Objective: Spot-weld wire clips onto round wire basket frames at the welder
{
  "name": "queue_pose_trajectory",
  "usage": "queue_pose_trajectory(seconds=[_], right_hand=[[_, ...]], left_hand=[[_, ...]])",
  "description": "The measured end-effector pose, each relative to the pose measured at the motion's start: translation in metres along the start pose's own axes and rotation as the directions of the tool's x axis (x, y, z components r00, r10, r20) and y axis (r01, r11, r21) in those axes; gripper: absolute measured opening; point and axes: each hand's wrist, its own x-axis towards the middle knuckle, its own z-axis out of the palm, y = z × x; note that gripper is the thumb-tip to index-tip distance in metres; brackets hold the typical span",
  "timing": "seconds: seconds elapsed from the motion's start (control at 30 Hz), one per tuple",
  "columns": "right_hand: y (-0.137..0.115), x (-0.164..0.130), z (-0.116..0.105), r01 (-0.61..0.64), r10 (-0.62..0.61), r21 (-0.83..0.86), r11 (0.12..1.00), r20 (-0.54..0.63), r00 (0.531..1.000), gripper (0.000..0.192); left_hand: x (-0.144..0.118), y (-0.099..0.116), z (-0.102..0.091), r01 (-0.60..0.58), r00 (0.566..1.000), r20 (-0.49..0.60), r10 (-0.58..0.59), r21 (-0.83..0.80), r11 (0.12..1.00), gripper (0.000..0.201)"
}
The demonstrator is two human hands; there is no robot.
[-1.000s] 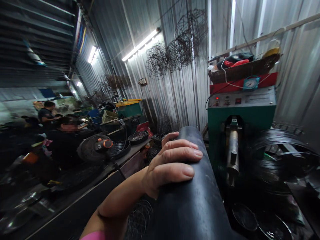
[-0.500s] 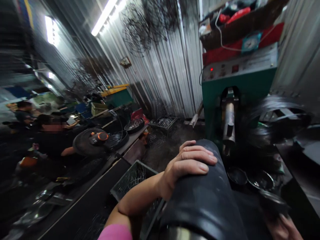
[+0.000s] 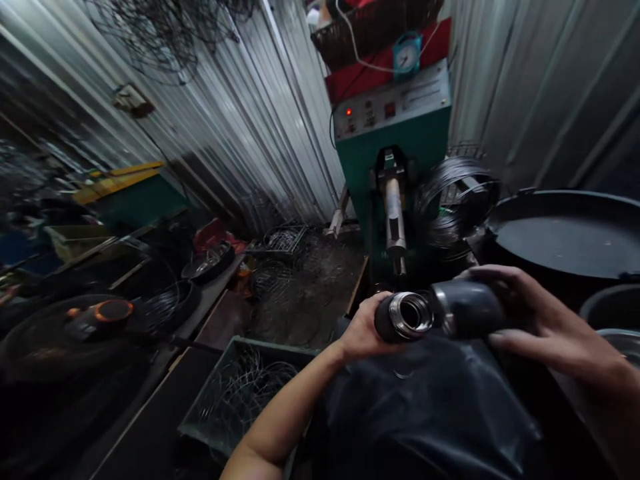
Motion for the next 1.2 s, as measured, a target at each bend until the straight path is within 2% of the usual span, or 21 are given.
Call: queue_pose_trajectory(seconds=[0.07,0.13,0.27,0.43,0.57,0.73,0.93,1.0,1.13,1.2], right_hand=[[-0.022,0.016,-0.010,0.121,-0.119,-0.003,0.993,0.117,0.986,0.056],[-0.041,0.031,-0.012,0.226,-0.206,-0.068,0.972,0.224,0.952,0.052],[-0.057,0.048,-0.006,0.323,-0.259,-0.154,0.934,0.333,0.907,0.045],[-0.052,0.056,-0.005,0.369,-0.289,-0.183,0.911,0.354,0.889,0.046],[-0.052,0.060,-0.006,0.383,-0.275,-0.289,0.877,0.352,0.895,0.049],[-0.051,0.059,0.000,0.357,-0.217,-0.389,0.849,0.360,0.907,0.050],[-0.040,0.055,0.007,0.268,-0.146,-0.392,0.880,0.315,0.938,0.052],[-0.038,0.054,0.005,0.282,-0.159,-0.329,0.901,0.356,0.921,0.050],[-0.042,0.054,-0.006,0.354,-0.241,-0.175,0.919,0.460,0.854,0.046],[-0.045,0.053,-0.009,0.362,-0.251,-0.150,0.920,0.483,0.839,0.044]], left_hand=[[0.002,-0.009,0.008,0.038,0.999,0.037,-0.038,0.003,0.999,0.086],[0.003,-0.014,0.013,0.057,0.997,0.054,-0.057,0.000,0.998,0.086],[0.005,-0.016,0.019,0.057,0.997,0.059,-0.054,-0.047,0.997,0.085],[0.007,-0.014,0.019,0.078,0.994,0.083,-0.074,-0.035,0.996,0.088],[0.007,-0.015,0.019,0.089,0.992,0.087,-0.087,-0.027,0.996,0.087],[0.004,-0.019,0.023,0.122,0.991,0.069,-0.119,-0.036,0.992,0.086],[0.004,-0.020,0.028,0.147,0.989,0.017,-0.147,-0.027,0.989,0.087],[0.005,-0.020,0.025,0.156,0.987,0.041,-0.154,-0.044,0.987,0.087],[0.006,-0.024,0.018,0.140,0.976,0.189,-0.103,-0.194,0.971,0.091],[0.005,-0.026,0.017,0.135,0.966,0.249,-0.068,-0.262,0.956,0.091]])
